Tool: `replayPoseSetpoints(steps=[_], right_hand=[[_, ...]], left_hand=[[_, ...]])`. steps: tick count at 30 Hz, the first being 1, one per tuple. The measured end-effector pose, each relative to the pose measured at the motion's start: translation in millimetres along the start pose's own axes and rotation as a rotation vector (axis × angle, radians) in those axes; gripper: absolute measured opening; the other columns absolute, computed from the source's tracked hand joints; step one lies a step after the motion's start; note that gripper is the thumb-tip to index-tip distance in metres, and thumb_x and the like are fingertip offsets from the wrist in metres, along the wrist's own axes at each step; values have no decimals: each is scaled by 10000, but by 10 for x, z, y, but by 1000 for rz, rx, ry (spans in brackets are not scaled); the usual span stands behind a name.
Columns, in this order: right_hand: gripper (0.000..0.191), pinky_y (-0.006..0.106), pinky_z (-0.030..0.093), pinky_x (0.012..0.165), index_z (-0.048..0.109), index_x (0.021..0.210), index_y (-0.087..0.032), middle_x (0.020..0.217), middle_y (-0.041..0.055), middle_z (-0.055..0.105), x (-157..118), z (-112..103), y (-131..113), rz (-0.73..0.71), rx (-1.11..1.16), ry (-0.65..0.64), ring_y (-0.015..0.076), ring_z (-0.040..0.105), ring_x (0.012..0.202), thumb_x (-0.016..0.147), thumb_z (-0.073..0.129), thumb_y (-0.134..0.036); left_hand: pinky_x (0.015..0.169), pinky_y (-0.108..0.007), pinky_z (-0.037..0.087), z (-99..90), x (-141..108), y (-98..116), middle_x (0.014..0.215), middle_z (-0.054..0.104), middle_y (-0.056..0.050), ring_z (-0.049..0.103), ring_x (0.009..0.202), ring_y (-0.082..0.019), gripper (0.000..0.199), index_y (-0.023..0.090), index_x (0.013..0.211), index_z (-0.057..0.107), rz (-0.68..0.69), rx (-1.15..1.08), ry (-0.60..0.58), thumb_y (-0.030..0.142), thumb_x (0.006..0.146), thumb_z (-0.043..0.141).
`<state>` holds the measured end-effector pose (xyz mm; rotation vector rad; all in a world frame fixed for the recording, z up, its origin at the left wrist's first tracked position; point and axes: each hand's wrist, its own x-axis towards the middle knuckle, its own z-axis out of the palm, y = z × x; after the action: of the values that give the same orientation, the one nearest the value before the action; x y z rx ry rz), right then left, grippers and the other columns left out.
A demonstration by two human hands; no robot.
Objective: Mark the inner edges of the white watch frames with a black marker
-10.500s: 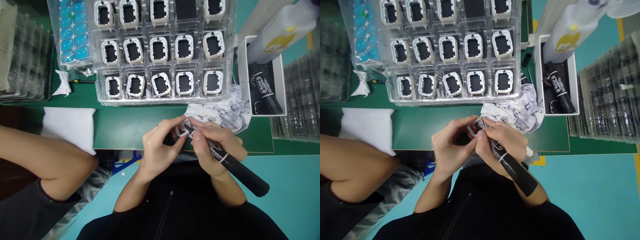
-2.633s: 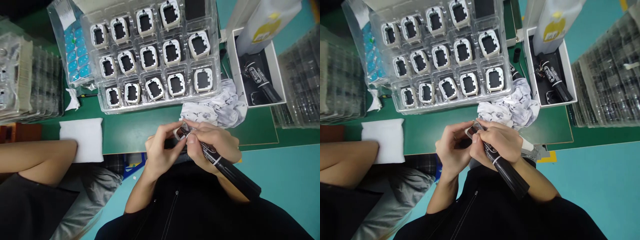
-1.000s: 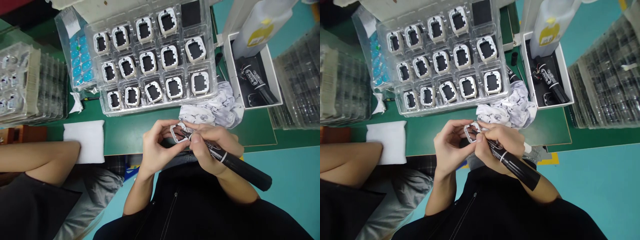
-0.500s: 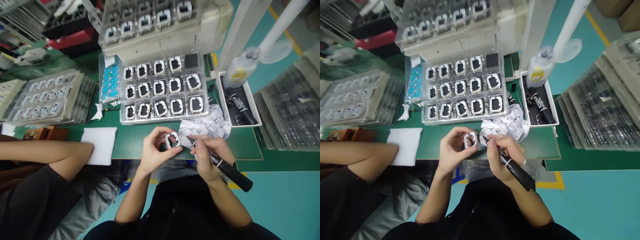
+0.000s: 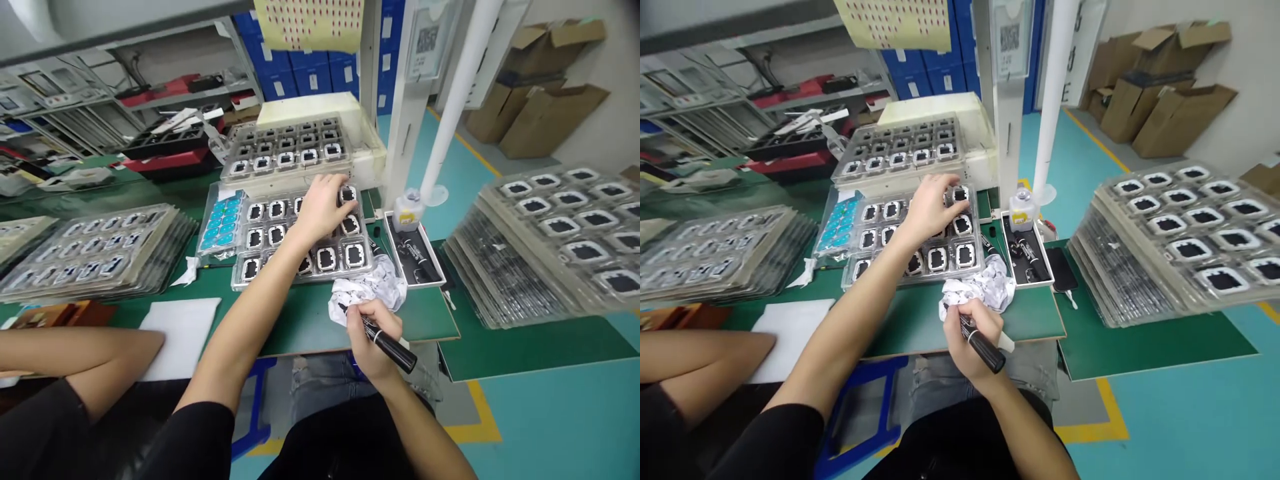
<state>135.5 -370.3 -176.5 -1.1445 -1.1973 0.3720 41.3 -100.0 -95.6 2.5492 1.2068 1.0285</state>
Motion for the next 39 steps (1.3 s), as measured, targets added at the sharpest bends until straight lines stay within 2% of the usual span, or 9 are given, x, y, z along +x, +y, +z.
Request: replayPoseSetpoints(steps=[3,7,11,13,16,19,25,30,39], right_hand=[[306,263,468,517,634,809,-242,597,-67,625,15,-7,-8,-24,-17,12,121,604,490,1100,717,-281],[276,266,486,506,643,817,-247,597,-67,634,30,-33,-43,-50,-12,-3,127,605,481,1078,731,-251],[171,282,618,575,724,896,-250,689,-25,771,-20,-94,17,-63,-29,20,172,748,566,1058,779,-246],[131,311,669,618,765,922,-256,748,-2,827,-65,-130,103,-68,-64,42,197,786,597,1032,834,-275],[115,369,718,671,807,943,-259,781,28,858,-111,-167,239,-52,-64,42,236,810,624,993,896,-311],[134,370,713,658,813,924,-248,756,27,845,-102,-181,293,-25,-38,48,238,796,600,954,933,-300],[206,377,687,582,796,861,-252,692,19,817,-43,-155,249,16,-32,105,253,776,542,906,968,-355],[204,342,672,582,788,846,-247,655,2,797,-19,-143,268,-10,-29,88,235,769,530,911,967,-318],[197,276,622,601,763,869,-228,661,-32,783,15,-130,203,-47,-42,28,173,749,534,975,921,-278]], left_hand=[[1346,-704,485,-12,7,26,1551,764,-258,650,1493,-477,539,124,1473,735,-23,55,-20,257,977,899],[1199,-586,617,-441,-603,266,1371,836,-179,756,1305,-376,328,191,1328,792,-32,-43,106,315,1027,835],[675,-295,640,-822,-1596,534,929,844,-79,777,771,-200,335,195,1057,805,-450,-572,-8,515,1019,896],[585,-274,619,-837,-2015,630,958,864,-124,789,736,-203,457,171,970,790,-695,-863,-38,605,980,935],[603,-293,661,-715,-2329,678,1172,893,-216,863,828,-256,582,137,1128,841,-901,-1156,-63,624,875,1036],[674,-316,706,-607,-2300,654,1330,871,-225,890,906,-270,670,148,1292,837,-930,-1283,62,559,828,1092],[822,-348,733,-519,-2161,651,1206,904,-244,910,902,-290,579,90,1147,861,-1059,-1462,203,516,817,1072],[809,-339,717,-586,-2107,688,1146,913,-192,885,846,-248,538,117,1158,840,-925,-1419,317,499,850,1059],[918,-392,743,-627,-2196,594,1225,920,-239,930,951,-319,504,96,1182,895,-1001,-1433,156,472,870,1021]])
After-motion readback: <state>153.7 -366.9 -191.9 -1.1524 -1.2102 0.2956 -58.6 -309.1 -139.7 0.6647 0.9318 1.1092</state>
